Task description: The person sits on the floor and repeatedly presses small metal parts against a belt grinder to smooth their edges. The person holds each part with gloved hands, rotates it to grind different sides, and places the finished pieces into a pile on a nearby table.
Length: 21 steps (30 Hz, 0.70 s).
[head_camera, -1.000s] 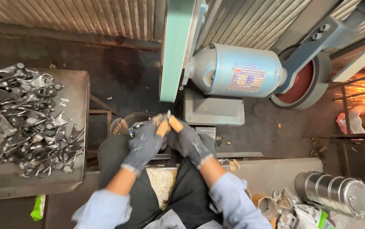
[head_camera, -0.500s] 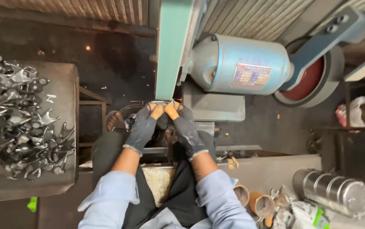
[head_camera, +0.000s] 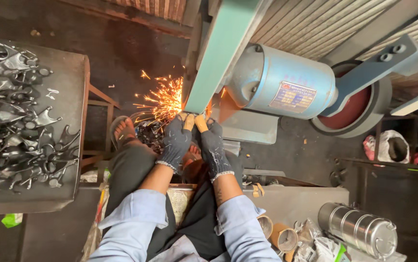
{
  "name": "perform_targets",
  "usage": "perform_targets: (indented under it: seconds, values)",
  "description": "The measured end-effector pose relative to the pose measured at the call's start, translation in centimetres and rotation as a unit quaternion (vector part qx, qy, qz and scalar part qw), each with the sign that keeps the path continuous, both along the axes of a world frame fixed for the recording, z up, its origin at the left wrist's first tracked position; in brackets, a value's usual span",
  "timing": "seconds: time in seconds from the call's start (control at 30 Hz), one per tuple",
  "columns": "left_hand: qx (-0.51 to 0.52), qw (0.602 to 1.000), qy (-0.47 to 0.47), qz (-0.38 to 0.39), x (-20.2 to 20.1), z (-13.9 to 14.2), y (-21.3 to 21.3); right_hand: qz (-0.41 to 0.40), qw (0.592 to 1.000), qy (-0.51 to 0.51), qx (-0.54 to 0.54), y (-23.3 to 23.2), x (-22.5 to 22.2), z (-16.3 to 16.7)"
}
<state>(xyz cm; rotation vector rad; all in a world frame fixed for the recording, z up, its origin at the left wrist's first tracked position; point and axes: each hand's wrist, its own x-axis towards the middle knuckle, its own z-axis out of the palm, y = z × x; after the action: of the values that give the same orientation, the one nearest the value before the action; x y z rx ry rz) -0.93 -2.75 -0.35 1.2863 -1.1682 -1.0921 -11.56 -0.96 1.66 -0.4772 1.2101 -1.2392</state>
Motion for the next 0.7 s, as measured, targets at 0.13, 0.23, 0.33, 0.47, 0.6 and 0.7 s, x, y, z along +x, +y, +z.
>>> perform_targets:
  seconds: [0.13,0.23,0.33,0.47,0.6,0.7]
  values:
    - [0.010,0.998,-0.055,-0.022,0.1,0.1,0.3,-0.001,0.998,0.060,-0.013,0.3,-0.4,-0.6]
    - [0.042,0.994,-0.091,-0.035,0.3,0.4,0.4,-0.026,0.999,0.032,-0.003,0.2,-0.1,-0.2]
    - [0.057,0.993,-0.089,-0.043,0.2,0.5,0.3,-0.046,0.999,0.002,0.006,0.2,0.2,0.6]
    - [0.044,0.994,-0.081,-0.059,0.0,0.1,-0.1,-0.067,0.997,-0.032,0.002,0.5,0.0,0.9]
    - [0.047,0.992,-0.085,-0.076,0.0,-0.1,0.1,-0.092,0.995,-0.020,0.031,0.9,-0.3,-0.6]
    - [0.054,0.985,-0.133,-0.099,0.3,0.7,0.2,-0.103,0.994,-0.028,0.026,0.9,0.0,-1.1]
